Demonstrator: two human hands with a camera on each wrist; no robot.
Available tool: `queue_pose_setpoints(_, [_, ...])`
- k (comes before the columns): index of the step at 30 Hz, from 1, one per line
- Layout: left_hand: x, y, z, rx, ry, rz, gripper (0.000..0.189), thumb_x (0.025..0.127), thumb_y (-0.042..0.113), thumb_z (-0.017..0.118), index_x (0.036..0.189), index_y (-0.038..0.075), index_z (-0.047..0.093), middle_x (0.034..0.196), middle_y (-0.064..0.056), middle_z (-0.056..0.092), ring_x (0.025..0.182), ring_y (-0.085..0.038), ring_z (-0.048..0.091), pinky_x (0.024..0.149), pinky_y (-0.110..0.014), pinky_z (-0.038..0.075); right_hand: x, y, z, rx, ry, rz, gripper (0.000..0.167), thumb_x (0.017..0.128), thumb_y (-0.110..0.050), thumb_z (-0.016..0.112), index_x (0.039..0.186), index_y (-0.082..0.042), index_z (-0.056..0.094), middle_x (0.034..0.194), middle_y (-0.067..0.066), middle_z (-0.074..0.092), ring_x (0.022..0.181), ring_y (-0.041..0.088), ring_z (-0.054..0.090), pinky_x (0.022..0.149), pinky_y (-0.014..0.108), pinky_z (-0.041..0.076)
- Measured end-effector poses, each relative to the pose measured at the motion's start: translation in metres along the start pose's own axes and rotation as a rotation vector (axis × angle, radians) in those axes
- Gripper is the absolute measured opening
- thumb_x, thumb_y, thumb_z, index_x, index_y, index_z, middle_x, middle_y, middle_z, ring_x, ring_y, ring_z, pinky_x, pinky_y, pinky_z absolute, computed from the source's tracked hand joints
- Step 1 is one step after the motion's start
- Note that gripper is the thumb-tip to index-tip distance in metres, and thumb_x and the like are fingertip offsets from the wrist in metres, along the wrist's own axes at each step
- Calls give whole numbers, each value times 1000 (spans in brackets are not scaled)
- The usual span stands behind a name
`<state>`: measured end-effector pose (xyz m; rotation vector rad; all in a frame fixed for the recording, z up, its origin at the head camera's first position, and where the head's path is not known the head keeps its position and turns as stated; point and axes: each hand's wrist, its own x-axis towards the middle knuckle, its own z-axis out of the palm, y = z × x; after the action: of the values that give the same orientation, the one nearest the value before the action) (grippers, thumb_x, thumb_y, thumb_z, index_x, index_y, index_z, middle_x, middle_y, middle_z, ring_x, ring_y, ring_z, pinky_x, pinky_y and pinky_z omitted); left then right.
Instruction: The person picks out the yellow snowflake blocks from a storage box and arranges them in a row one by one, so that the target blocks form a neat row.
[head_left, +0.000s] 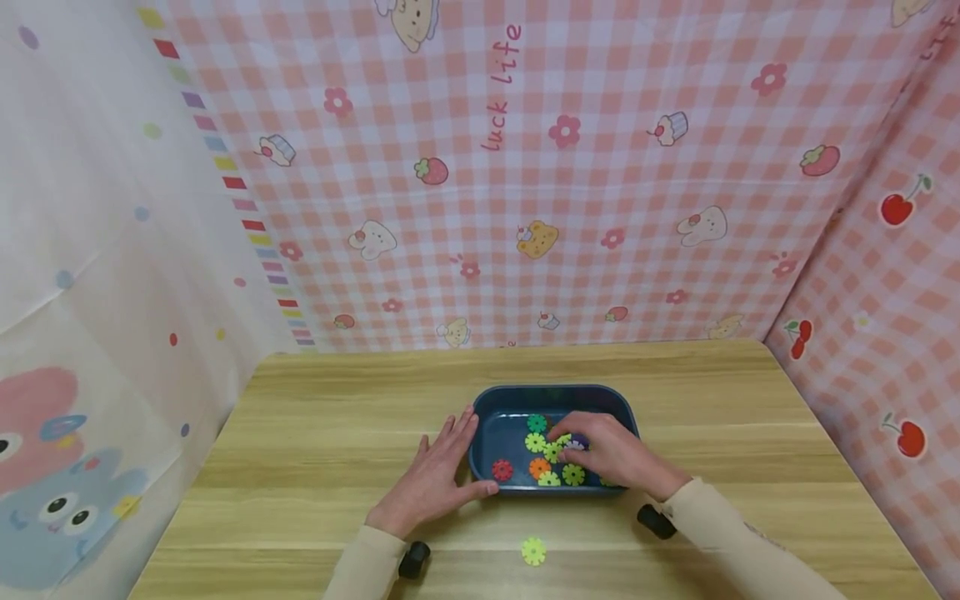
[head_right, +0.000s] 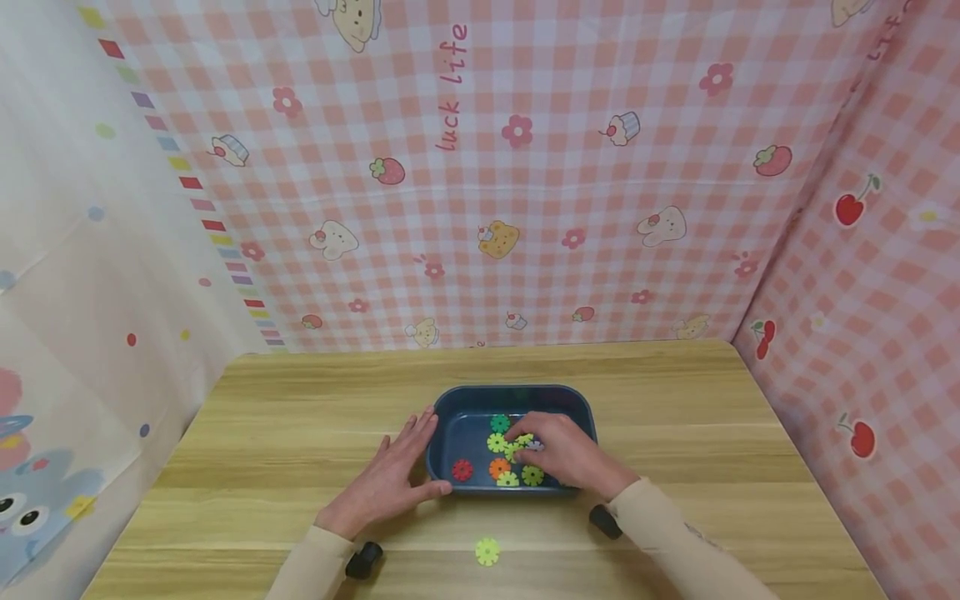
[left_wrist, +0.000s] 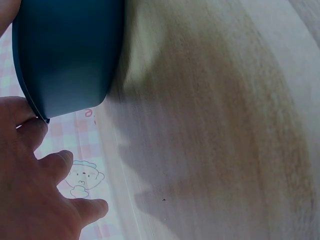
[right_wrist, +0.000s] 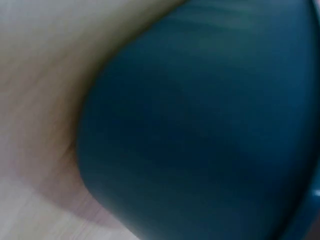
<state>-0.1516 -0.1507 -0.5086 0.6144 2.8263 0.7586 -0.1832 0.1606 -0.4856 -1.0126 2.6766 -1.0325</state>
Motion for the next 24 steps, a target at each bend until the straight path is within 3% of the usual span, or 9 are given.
queue_pose_setpoints(11, [0,1,-1,-2,-10,-8,106,91,70,64,167,15,16,174,0,6,159,-32,10,121,-70,13,12,11,4,-84,-128,49,28,94,-9,77,122,-5,74,120,7,72,111,24,67,97,46,56])
queue_pose_setpoints(24, [0,0,0,-3,-2,-4,105,91,66,68,167,15,17,174,1,7,159,-32,11,120,-70,14,23,21,15,-176,-158,48,29,88,-8,82,116,-6,76,116,6,72,108,23,66,95,47,56])
